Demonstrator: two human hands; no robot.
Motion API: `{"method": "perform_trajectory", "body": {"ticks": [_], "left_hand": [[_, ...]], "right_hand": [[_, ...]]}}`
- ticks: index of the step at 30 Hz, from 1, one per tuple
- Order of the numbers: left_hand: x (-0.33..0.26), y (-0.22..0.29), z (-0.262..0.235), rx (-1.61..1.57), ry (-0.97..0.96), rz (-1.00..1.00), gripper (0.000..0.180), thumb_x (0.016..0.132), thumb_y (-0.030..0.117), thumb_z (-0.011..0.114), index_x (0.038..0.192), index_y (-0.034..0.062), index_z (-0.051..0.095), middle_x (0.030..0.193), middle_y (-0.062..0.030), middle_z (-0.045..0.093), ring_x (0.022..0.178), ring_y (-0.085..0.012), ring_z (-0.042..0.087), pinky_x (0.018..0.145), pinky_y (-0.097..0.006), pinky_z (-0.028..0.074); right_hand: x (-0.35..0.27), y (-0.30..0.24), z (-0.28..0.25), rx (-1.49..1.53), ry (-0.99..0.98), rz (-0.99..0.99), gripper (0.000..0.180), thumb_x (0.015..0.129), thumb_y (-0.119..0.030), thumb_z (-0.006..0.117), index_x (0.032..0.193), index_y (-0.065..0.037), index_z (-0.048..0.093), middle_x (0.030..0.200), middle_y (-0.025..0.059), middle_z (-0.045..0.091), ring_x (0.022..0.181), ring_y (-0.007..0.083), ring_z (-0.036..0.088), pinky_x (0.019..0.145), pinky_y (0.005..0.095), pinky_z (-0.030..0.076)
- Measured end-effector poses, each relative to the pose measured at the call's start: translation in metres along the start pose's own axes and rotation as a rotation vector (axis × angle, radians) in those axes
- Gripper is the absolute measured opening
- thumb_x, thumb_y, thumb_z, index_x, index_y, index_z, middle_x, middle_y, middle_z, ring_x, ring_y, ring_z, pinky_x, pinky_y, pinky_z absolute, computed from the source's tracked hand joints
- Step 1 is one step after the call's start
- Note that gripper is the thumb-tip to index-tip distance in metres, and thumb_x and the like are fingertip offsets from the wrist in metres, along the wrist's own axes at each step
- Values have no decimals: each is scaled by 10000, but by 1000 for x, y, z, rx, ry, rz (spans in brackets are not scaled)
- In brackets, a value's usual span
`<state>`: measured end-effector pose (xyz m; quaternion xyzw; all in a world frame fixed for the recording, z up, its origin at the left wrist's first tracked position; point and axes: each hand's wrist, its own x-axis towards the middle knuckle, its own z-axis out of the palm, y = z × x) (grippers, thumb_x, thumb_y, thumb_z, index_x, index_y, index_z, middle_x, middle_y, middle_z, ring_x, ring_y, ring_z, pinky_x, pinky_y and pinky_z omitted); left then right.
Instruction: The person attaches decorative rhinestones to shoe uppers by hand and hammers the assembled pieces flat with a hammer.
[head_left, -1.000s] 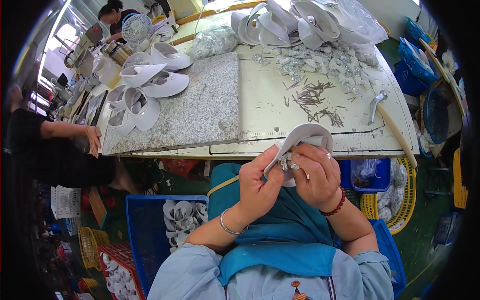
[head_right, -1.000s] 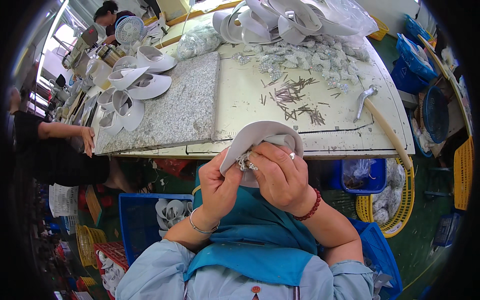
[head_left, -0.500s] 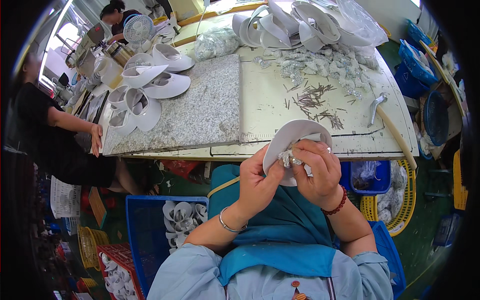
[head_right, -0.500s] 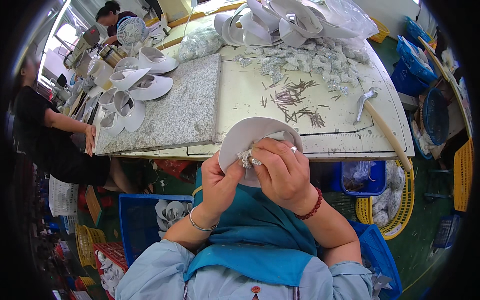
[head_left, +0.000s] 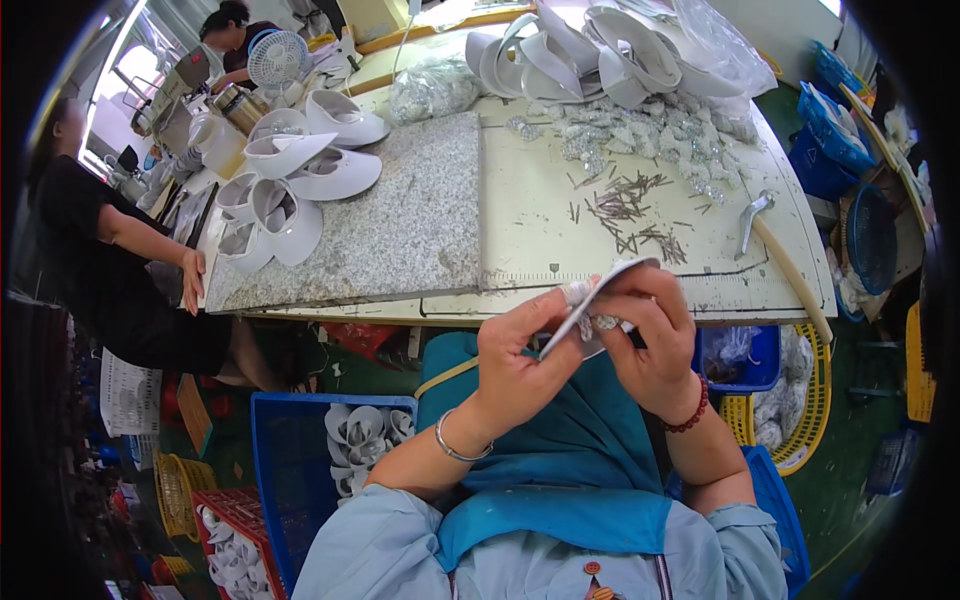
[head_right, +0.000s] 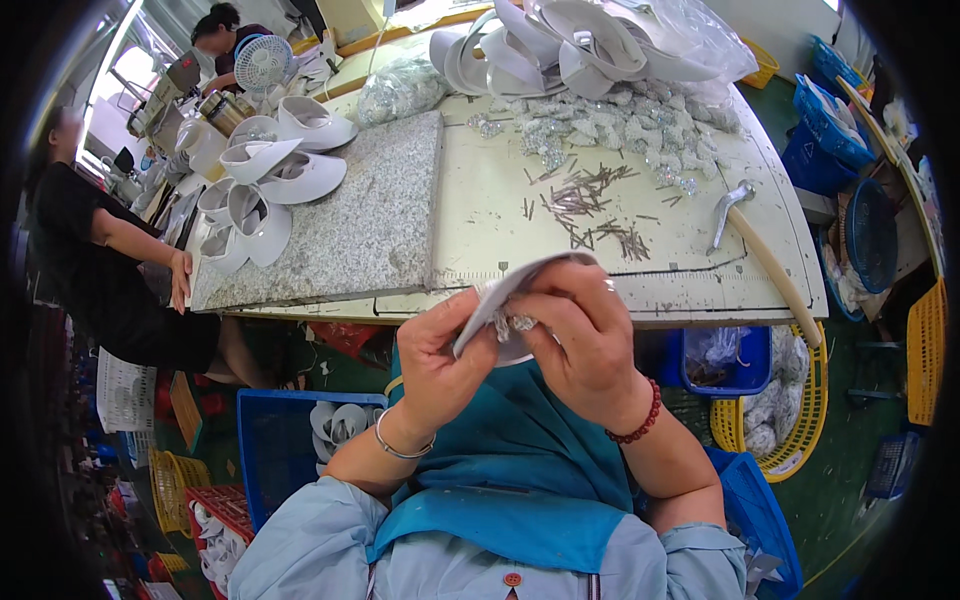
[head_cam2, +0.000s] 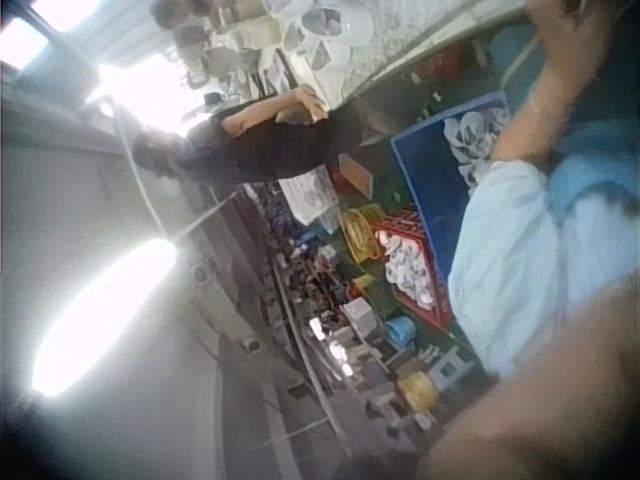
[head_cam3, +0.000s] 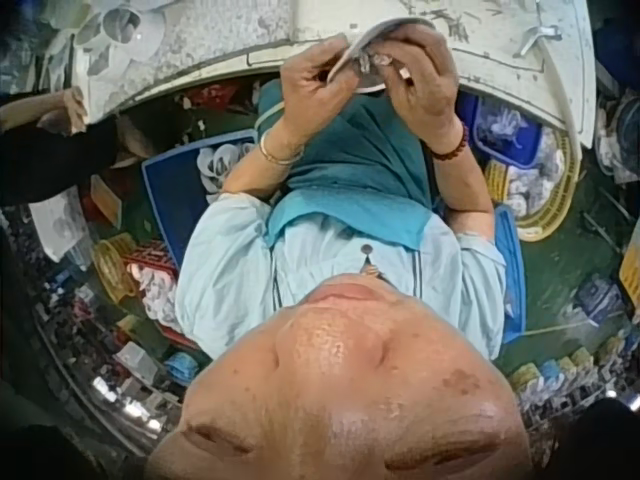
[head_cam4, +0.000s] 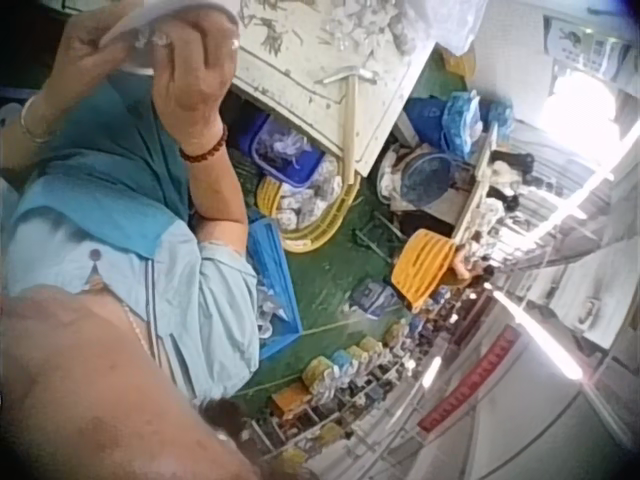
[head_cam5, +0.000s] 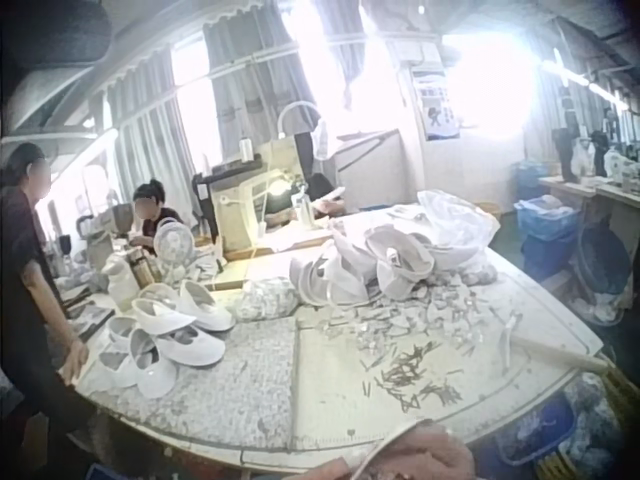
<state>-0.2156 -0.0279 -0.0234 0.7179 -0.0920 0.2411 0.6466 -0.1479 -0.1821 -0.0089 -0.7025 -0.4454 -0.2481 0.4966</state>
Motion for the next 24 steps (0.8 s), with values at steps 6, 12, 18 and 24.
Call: {"method": "perform_trajectory", "body": {"ticks": [6,12,18,24], "left_hand": [[0,8,4,112,10,44,328,770,11,695,1088,-49,640,769,-47,623,669,-64,552,594,-215,467],[1,15,-1,-12,-59,13,330,776,31,691,1092,-47,639,817,-58,638,710,-86,575,635,-234,487],[1,26,1,123,-72,-52,307,779,107,731,1049,-11,644,841,-94,656,713,-109,592,653,-261,501],[-1,26,-6,74,-134,-223,343,815,98,709,1136,-4,648,874,-64,700,740,-84,617,676,-242,516]], "right_hand": [[-3,5,0,12,-17,-18,377,650,85,716,1000,-26,633,1018,138,585,860,275,580,715,343,487],[6,-10,-7,-263,208,41,539,628,-24,809,1116,-43,580,1199,183,520,1082,330,532,862,386,465],[-4,2,-13,212,-62,282,427,694,-51,811,1055,2,589,941,106,639,839,221,635,746,311,506],[-4,-2,-18,267,-117,303,349,761,-32,762,1060,9,586,923,119,647,805,221,638,713,300,508]]}}
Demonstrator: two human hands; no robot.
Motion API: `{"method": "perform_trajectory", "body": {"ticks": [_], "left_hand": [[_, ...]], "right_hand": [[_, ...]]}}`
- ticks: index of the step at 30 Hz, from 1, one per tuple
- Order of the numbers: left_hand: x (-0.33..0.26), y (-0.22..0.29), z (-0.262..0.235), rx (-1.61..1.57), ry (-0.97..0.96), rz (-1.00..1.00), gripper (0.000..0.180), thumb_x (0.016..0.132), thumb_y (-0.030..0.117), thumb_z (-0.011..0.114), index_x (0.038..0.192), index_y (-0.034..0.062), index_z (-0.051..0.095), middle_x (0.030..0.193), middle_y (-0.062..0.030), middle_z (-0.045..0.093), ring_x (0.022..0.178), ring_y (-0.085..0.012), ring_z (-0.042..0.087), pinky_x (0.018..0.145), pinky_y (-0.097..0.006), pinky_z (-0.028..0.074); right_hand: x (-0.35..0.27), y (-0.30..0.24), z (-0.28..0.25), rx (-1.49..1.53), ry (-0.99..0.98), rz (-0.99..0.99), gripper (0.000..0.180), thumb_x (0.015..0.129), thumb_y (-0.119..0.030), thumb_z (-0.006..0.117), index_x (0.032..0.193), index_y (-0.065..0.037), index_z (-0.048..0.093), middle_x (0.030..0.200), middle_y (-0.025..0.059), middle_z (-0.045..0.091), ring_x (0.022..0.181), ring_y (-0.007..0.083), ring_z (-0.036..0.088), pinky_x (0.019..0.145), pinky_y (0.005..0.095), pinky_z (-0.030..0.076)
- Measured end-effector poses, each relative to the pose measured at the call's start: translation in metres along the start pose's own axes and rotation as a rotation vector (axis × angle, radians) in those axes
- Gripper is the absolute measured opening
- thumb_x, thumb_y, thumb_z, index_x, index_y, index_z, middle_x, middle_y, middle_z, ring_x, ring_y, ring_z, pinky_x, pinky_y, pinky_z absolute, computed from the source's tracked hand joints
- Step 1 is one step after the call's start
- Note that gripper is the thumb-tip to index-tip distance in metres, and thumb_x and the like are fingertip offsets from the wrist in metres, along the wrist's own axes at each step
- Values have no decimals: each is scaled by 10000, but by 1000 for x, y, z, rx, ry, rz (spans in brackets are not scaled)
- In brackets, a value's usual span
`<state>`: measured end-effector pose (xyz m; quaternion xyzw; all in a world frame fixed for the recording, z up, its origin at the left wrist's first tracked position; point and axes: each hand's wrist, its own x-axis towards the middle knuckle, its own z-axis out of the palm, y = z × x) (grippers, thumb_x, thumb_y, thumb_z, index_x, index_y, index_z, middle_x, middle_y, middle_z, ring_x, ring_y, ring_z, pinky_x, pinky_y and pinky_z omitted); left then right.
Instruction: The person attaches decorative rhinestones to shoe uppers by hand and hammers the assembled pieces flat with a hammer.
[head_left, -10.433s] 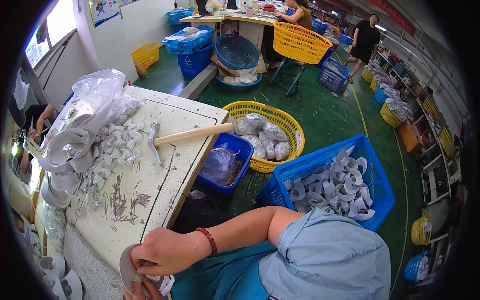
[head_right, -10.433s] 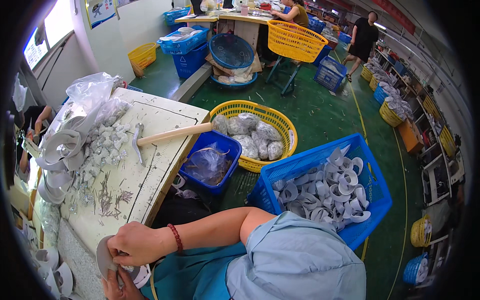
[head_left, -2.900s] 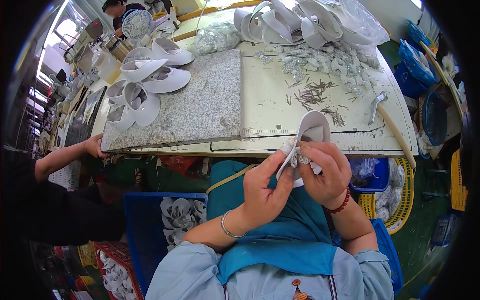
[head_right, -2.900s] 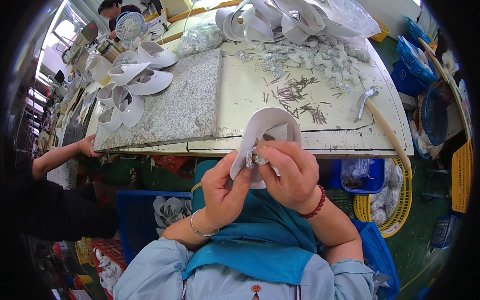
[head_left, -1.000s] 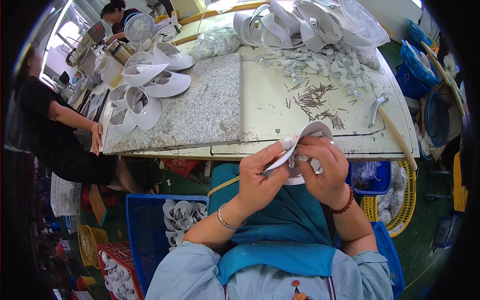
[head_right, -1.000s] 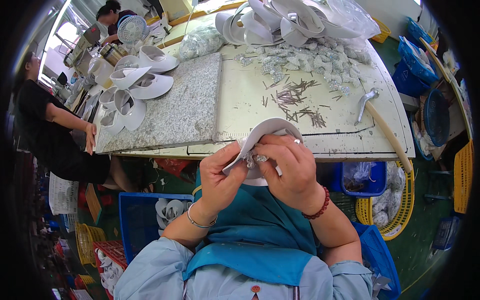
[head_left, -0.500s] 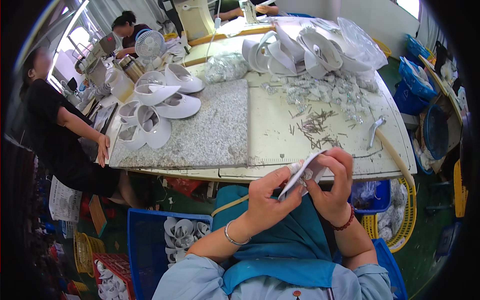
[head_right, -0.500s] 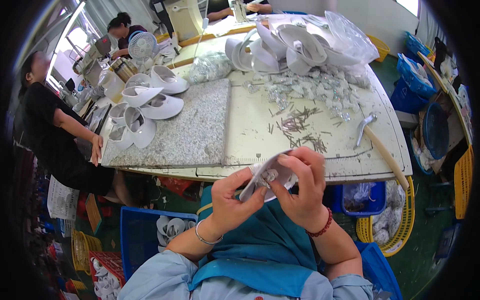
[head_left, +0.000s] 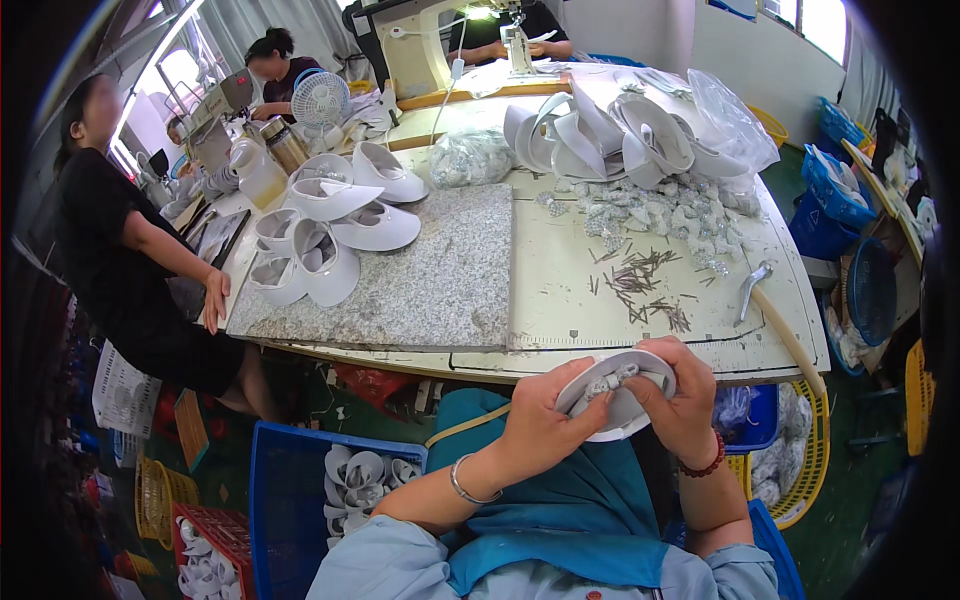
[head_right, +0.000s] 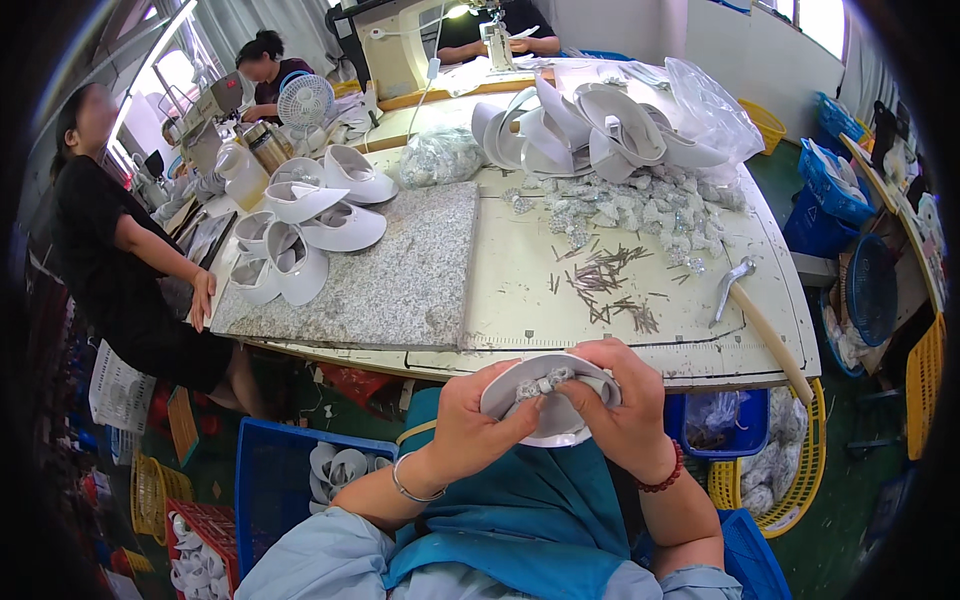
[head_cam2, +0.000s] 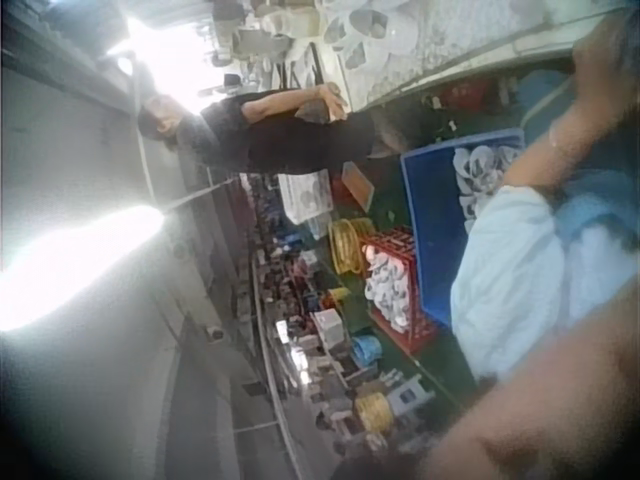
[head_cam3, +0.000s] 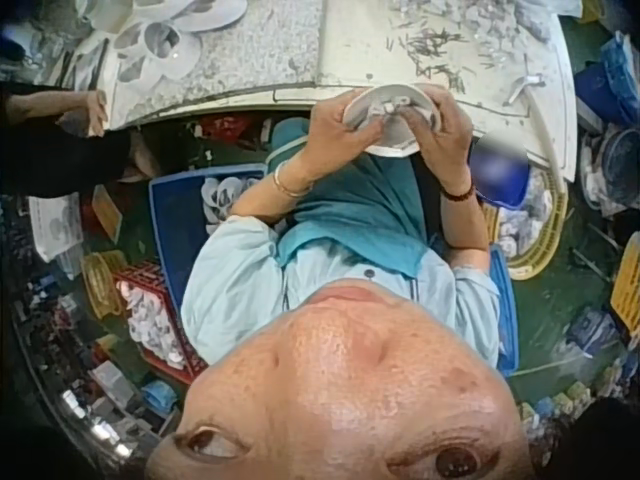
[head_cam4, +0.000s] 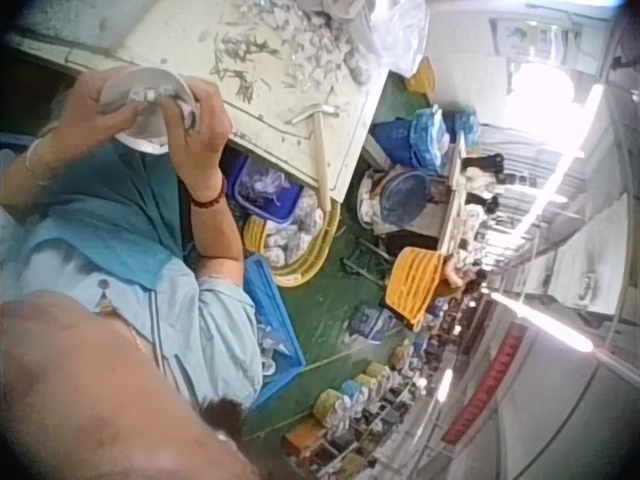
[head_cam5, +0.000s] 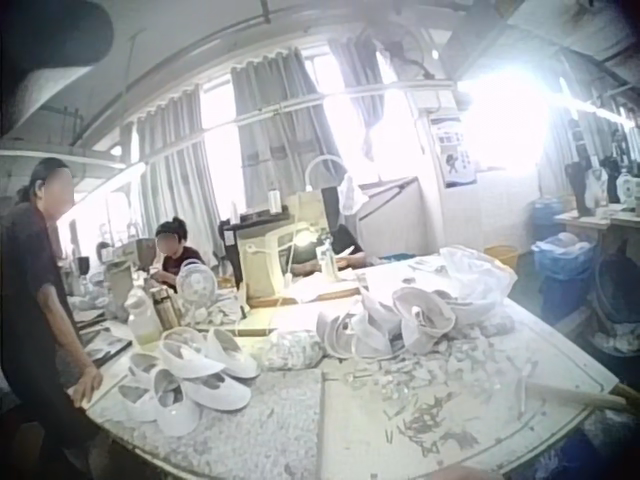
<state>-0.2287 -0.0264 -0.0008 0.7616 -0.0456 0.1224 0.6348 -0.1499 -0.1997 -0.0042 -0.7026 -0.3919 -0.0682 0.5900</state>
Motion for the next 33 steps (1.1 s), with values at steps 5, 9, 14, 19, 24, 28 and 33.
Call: {"method": "perform_trajectory", "body": {"ticks": [5,9,14,19,24,28,33], "left_hand": [[0,-4,7,82,72,141,219,842,75,655,1044,-9,647,770,-104,641,640,-130,573,600,-269,486],[0,-8,-3,19,-23,102,248,878,83,661,1112,1,663,832,-47,675,721,-74,584,652,-230,495],[2,-5,-7,24,-90,144,175,912,74,622,1066,5,670,748,-25,608,655,-67,529,587,-224,445],[-1,-11,-1,147,-28,167,190,896,71,636,1071,6,665,761,-38,633,664,-80,547,581,-240,452],[-1,-6,-7,156,-53,100,215,869,54,660,1078,4,664,816,-62,673,706,-93,592,606,-246,477],[-4,-7,-15,-66,-154,141,253,849,33,673,1098,-4,656,879,-89,648,753,-143,605,677,-261,487],[-7,-6,-19,-236,-324,132,353,842,2,695,1190,50,659,1095,-63,552,1003,-142,542,833,-244,444]], "right_hand": [[-7,4,11,-162,145,-177,269,776,-20,741,997,1,589,906,149,653,791,237,648,687,321,520],[-4,-2,8,-157,141,-194,247,771,-5,738,969,-8,588,906,151,651,788,233,648,674,320,522],[-4,-8,6,-69,57,-111,242,765,15,731,959,-9,588,898,150,652,766,238,645,657,299,517],[-11,3,15,-173,104,-201,237,770,29,717,956,-11,576,879,148,654,749,238,649,635,297,513],[-10,3,15,-154,112,-254,248,771,33,713,966,-14,568,875,156,655,759,249,655,632,302,512],[-5,-11,-2,13,-59,-219,213,797,9,661,998,15,590,896,153,660,777,215,654,642,286,512],[-8,-5,-16,239,-254,240,113,870,0,571,931,29,662,836,101,667,662,136,619,603,254,487]]}}
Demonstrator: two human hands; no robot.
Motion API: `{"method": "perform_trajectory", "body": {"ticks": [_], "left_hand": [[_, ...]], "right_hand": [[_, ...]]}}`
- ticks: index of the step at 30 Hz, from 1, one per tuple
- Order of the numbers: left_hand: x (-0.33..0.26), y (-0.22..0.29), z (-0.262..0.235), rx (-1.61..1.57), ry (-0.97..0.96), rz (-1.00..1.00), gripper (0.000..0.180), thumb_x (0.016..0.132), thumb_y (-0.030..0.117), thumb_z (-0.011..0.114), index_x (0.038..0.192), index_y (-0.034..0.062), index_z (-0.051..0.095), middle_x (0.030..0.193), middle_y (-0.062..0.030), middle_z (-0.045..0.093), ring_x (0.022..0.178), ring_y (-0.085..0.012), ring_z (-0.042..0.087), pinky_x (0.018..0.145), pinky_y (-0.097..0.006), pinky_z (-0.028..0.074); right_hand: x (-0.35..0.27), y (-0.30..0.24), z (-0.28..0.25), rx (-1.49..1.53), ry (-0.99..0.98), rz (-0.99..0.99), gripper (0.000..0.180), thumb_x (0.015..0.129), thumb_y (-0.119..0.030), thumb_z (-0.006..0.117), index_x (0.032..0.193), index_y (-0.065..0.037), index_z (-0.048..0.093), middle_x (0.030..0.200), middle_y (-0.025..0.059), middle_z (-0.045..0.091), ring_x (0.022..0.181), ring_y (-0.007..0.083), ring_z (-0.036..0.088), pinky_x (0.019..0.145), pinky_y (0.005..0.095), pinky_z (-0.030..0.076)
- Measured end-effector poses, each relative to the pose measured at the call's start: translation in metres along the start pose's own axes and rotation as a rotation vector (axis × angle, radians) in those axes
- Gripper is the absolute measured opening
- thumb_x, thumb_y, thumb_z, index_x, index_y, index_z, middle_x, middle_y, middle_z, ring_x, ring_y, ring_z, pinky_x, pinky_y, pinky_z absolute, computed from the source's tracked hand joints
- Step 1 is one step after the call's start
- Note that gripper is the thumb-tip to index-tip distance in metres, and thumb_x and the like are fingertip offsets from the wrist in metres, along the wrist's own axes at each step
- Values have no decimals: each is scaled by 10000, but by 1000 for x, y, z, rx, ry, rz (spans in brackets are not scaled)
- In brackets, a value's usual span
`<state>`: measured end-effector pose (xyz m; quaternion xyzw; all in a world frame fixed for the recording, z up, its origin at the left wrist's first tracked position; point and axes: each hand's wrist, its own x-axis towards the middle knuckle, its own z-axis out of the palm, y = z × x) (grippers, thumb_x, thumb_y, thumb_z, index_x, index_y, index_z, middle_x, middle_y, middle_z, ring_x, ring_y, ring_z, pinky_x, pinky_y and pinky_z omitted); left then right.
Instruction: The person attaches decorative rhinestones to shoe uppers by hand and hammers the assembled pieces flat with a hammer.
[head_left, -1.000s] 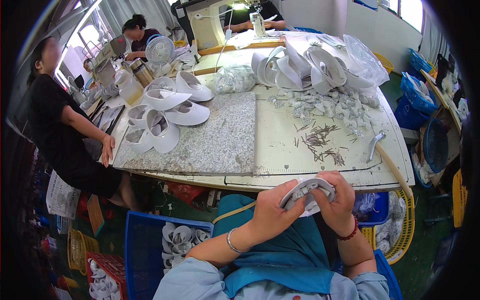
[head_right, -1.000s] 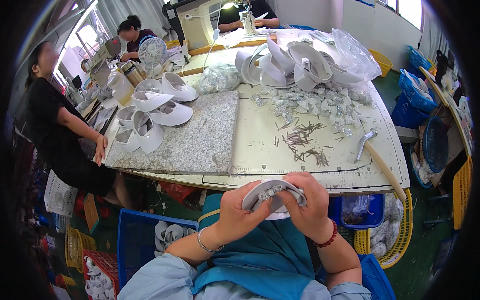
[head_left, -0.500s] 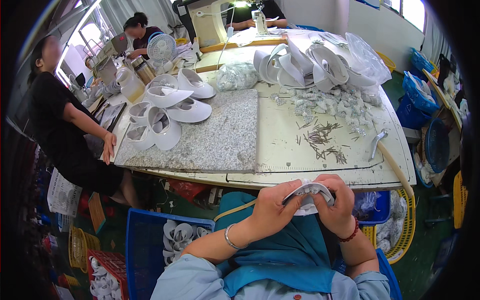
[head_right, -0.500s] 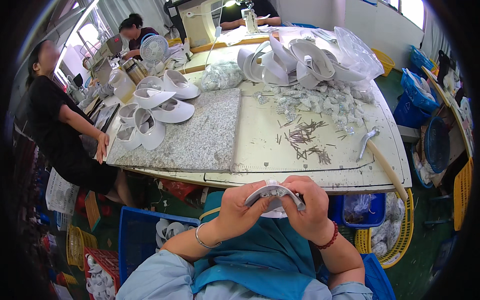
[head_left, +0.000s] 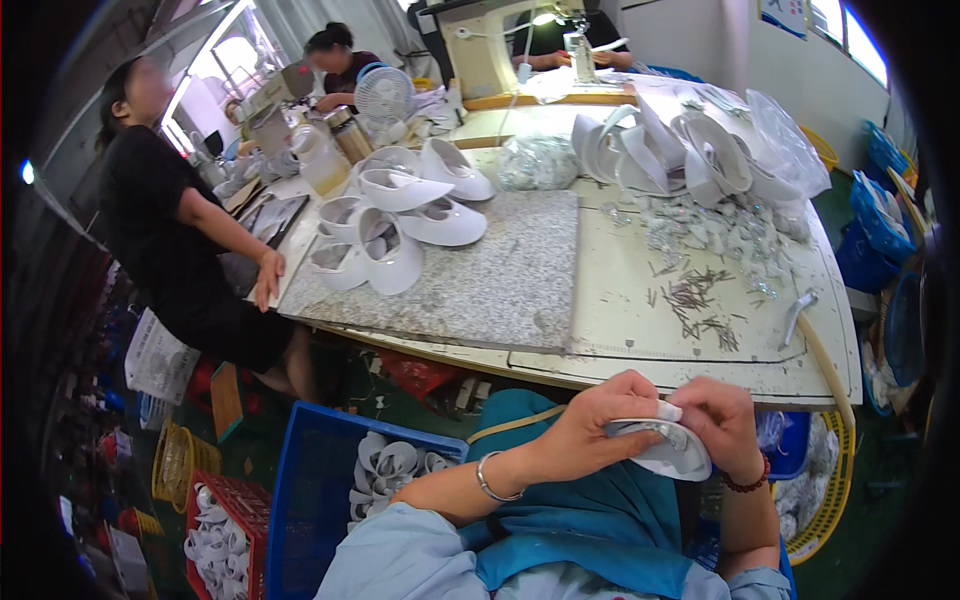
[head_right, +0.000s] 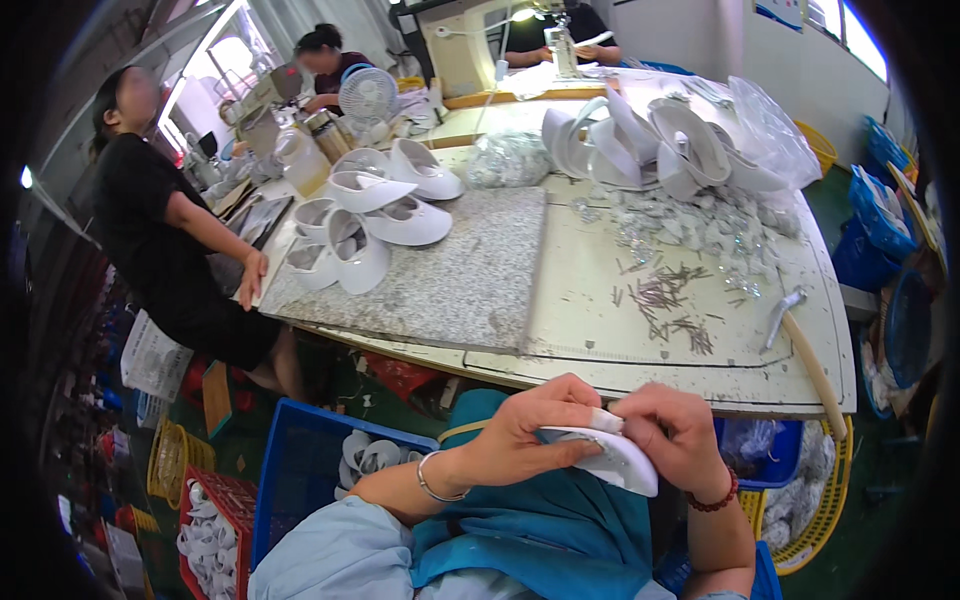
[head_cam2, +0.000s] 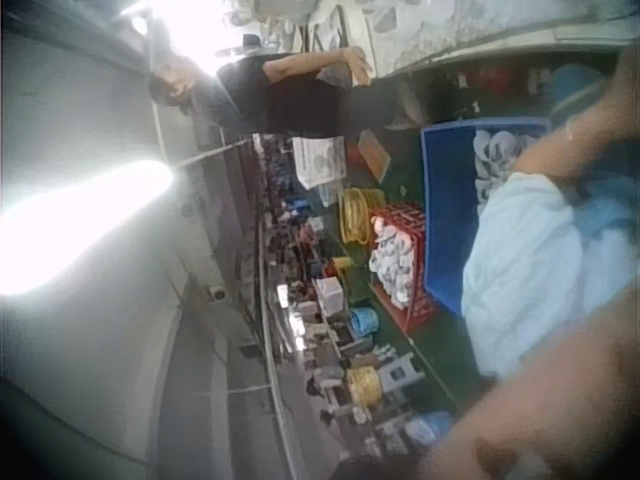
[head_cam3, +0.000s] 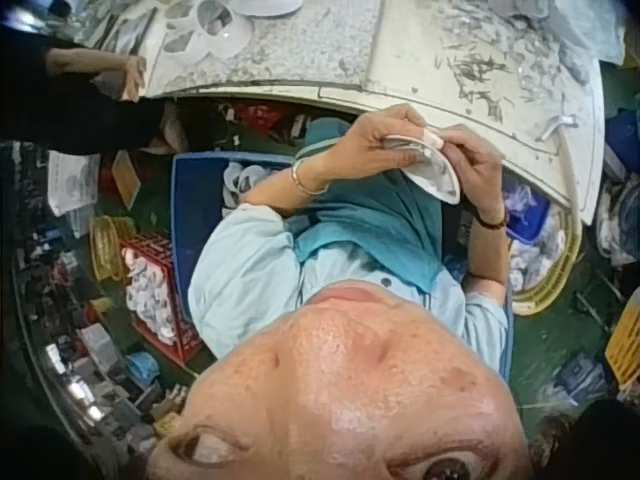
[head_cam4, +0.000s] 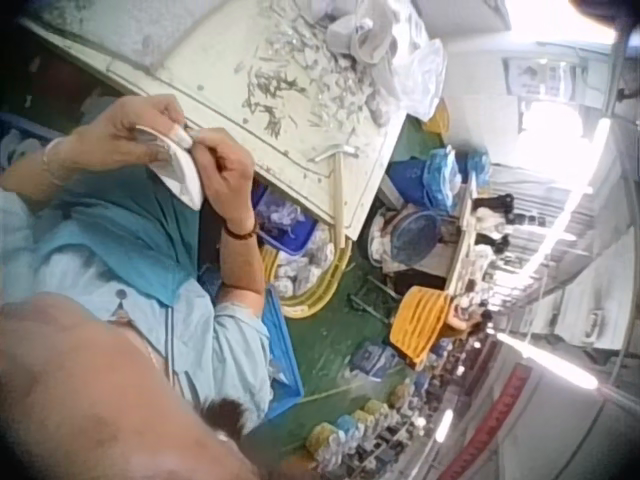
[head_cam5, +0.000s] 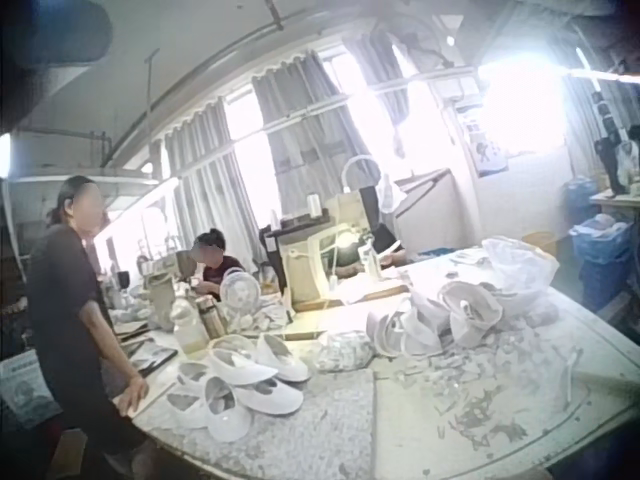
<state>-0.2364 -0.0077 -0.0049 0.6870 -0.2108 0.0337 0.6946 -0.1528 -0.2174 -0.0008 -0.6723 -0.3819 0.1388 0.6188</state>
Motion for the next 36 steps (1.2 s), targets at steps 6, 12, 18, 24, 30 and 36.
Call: {"method": "perform_trajectory", "body": {"ticks": [6,12,18,24,30,36], "left_hand": [[-3,3,-1,47,-19,-24,320,853,49,698,1170,45,656,1065,-67,572,969,-152,556,815,-265,454],[-3,7,-1,150,-1,-20,259,854,109,705,1085,5,649,1036,-99,603,932,-182,585,792,-292,474],[-10,7,25,475,164,166,277,812,62,722,1064,-12,635,1008,-159,605,871,-285,619,746,-343,512],[-4,-3,7,374,118,81,298,800,21,702,1085,-14,625,1033,-171,625,963,-321,613,807,-370,511],[0,-1,0,396,139,-56,212,880,14,628,1091,-6,639,860,-108,666,736,-144,638,661,-263,508],[13,11,-21,349,170,21,191,869,60,645,1050,-4,633,817,-143,668,710,-253,662,658,-303,516]], "right_hand": [[3,1,1,-211,-43,-246,97,778,29,667,870,-1,677,726,90,646,581,173,605,534,264,456],[-3,-8,4,-315,-27,-229,109,723,-17,745,790,-24,659,650,60,602,527,150,566,474,251,416],[-5,-12,19,-478,133,-393,165,690,-18,769,798,-29,645,617,57,559,484,168,531,448,266,402],[-2,0,20,-572,152,-438,174,697,20,732,834,-38,641,635,83,567,511,221,556,458,307,416],[10,20,22,-527,133,-380,163,715,-7,722,861,-27,653,649,90,570,516,231,539,468,311,409],[31,11,21,-418,188,-400,226,799,6,654,1024,15,632,733,81,580,537,143,513,468,264,392]]}}
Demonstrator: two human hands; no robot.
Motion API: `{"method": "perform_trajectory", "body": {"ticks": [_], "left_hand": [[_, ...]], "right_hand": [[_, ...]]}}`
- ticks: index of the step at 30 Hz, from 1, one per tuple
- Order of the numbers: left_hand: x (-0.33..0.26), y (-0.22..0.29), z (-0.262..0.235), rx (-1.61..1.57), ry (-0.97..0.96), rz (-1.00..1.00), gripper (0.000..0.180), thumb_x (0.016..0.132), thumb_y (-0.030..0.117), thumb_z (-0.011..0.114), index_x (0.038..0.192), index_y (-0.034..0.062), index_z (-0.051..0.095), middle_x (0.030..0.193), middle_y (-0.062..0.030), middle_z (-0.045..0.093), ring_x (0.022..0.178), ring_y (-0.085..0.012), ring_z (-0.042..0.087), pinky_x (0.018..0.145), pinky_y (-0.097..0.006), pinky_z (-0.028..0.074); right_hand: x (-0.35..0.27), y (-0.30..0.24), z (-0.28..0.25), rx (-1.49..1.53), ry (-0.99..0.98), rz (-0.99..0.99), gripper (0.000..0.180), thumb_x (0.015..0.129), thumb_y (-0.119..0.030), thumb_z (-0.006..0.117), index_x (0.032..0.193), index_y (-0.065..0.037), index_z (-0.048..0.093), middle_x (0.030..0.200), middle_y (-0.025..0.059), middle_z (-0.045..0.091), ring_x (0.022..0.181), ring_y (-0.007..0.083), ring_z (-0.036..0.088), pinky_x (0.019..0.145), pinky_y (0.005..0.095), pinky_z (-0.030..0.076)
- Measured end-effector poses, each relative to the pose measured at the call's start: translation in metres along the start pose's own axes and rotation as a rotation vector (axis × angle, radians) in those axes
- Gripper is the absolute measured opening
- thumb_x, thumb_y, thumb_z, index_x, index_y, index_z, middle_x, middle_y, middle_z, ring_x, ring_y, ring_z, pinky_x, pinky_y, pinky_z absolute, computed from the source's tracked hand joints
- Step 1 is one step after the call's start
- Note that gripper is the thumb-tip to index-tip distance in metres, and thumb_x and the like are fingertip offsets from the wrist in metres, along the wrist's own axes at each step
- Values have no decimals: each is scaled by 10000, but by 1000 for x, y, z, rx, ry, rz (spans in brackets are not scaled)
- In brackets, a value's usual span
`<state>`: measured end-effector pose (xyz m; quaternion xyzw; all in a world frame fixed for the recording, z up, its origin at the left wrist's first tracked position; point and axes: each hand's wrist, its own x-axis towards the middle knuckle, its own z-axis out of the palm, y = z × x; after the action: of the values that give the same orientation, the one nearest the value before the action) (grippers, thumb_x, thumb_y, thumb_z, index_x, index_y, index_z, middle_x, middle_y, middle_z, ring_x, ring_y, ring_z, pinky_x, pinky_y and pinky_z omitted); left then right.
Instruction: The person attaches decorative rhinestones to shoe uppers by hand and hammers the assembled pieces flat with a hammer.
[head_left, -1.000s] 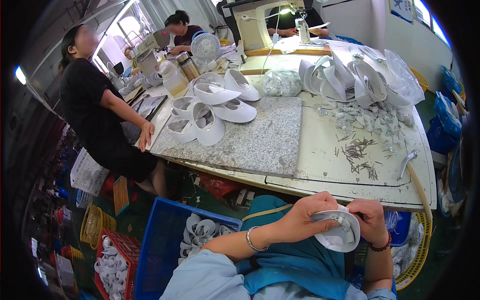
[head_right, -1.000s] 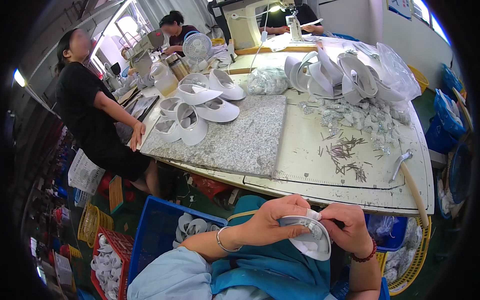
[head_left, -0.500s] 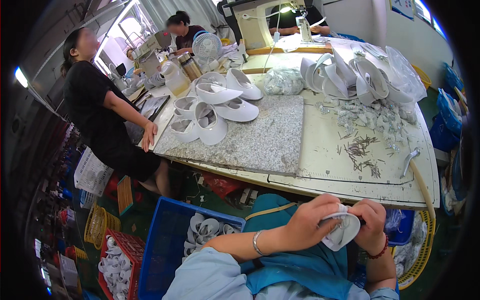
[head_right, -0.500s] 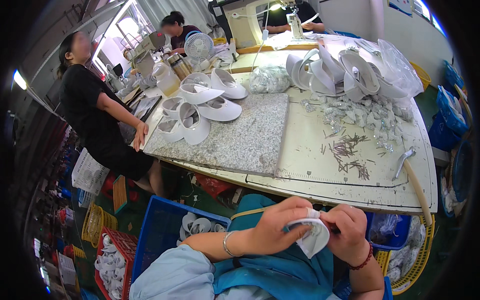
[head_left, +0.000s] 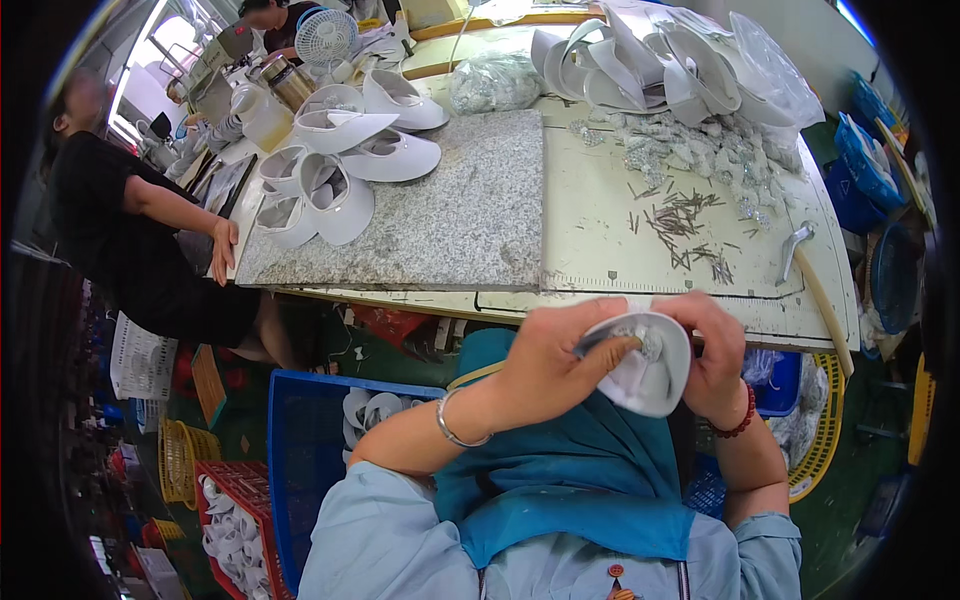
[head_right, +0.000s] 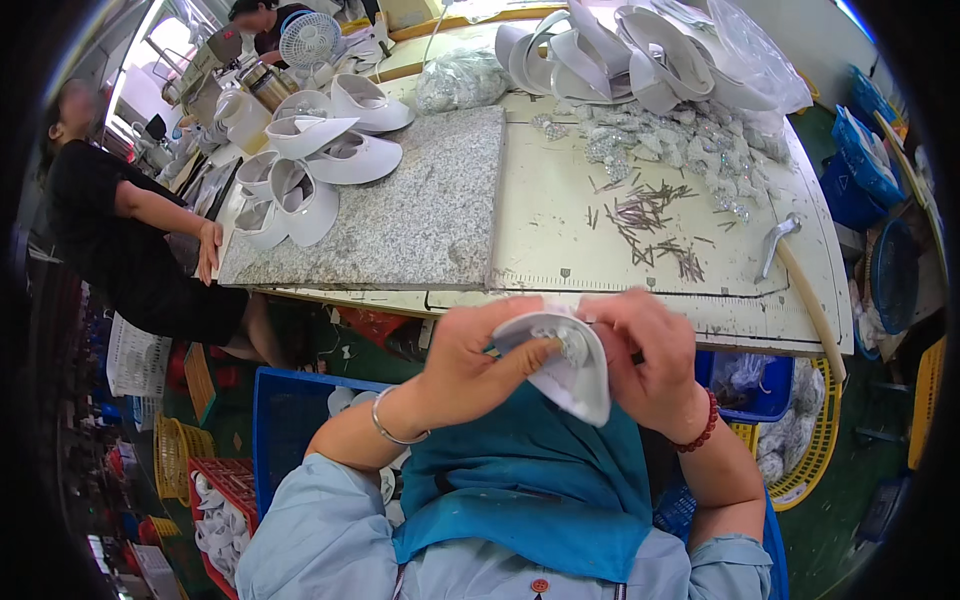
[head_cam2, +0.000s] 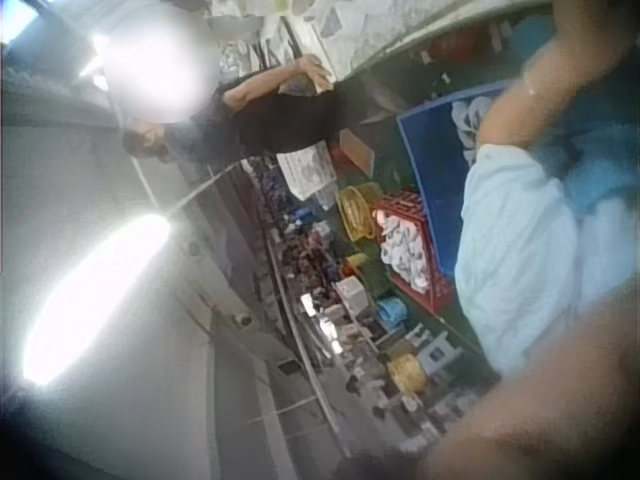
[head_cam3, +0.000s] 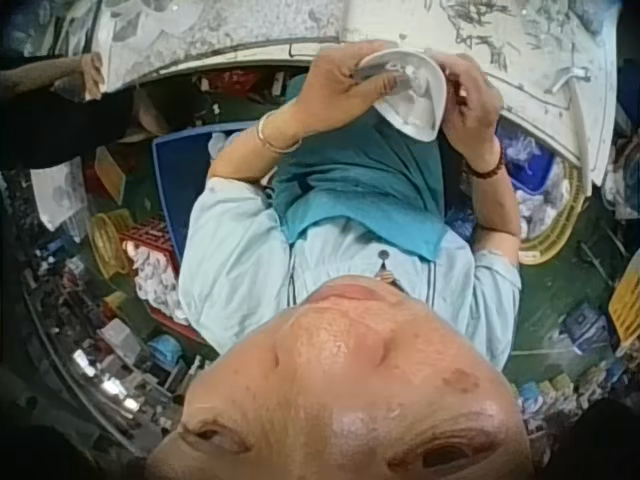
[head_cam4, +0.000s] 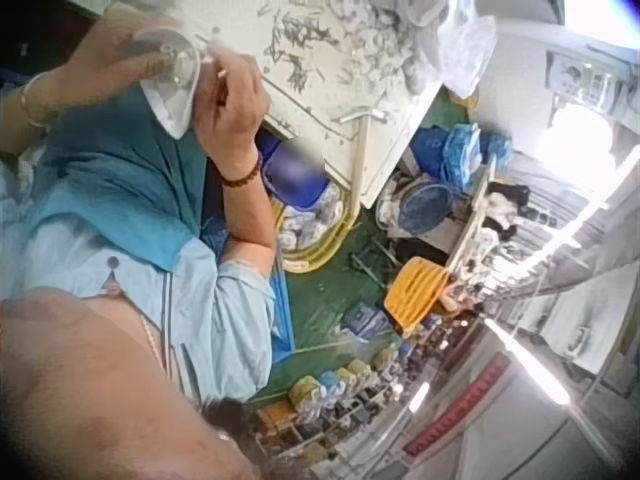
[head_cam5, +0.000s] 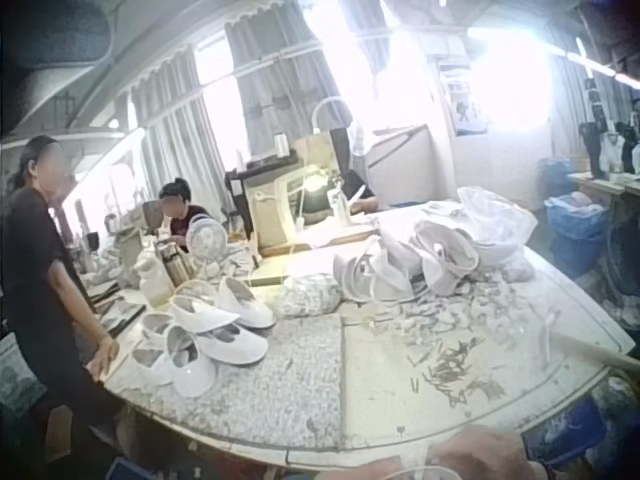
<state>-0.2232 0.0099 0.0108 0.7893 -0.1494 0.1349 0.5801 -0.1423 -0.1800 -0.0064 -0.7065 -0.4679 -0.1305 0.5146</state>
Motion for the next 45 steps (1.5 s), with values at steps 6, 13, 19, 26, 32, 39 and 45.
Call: {"method": "perform_trajectory", "body": {"ticks": [6,13,19,26,32,39,45], "left_hand": [[33,3,-62,675,371,682,323,668,121,747,973,54,668,1018,-139,709,875,-293,700,730,-332,541],[9,-91,-122,950,122,430,282,689,58,661,964,-6,668,1132,-150,670,1090,-354,631,860,-405,519],[-4,-84,-116,821,57,311,357,657,150,706,969,-12,642,1257,-206,576,1227,-411,524,958,-473,461],[-14,-104,-103,843,338,291,240,734,48,651,961,-31,647,1190,-206,592,1195,-430,536,943,-455,481],[-15,-104,-97,955,389,250,206,744,28,635,936,-38,670,1147,-185,613,1180,-432,544,937,-458,484],[-13,-106,-95,955,402,237,222,738,56,623,938,-25,675,1132,-148,617,1163,-408,556,900,-451,474],[-13,-102,-92,931,429,193,217,737,17,617,937,-19,694,1077,-133,646,1156,-409,561,941,-449,469]], "right_hand": [[31,20,3,-51,166,-31,281,824,26,615,1104,26,599,852,88,591,611,114,508,532,231,414],[54,40,46,-275,-70,-122,266,779,30,633,1037,-29,620,941,131,629,788,279,609,678,360,498],[84,45,98,-44,-122,-88,215,814,17,596,1024,-28,612,997,147,630,878,336,599,765,408,485],[86,50,116,-150,-245,-10,183,826,-42,610,1008,-33,633,960,124,658,883,321,601,793,409,485],[90,51,125,-153,-208,36,124,823,-88,641,938,-46,657,902,115,651,841,302,605,736,399,486],[97,57,135,-139,-167,162,93,827,-112,668,857,-24,656,823,104,613,689,243,597,636,343,483],[95,57,146,-269,-131,115,108,820,-129,647,774,-54,585,807,85,590,757,283,600,664,405,479]]}}
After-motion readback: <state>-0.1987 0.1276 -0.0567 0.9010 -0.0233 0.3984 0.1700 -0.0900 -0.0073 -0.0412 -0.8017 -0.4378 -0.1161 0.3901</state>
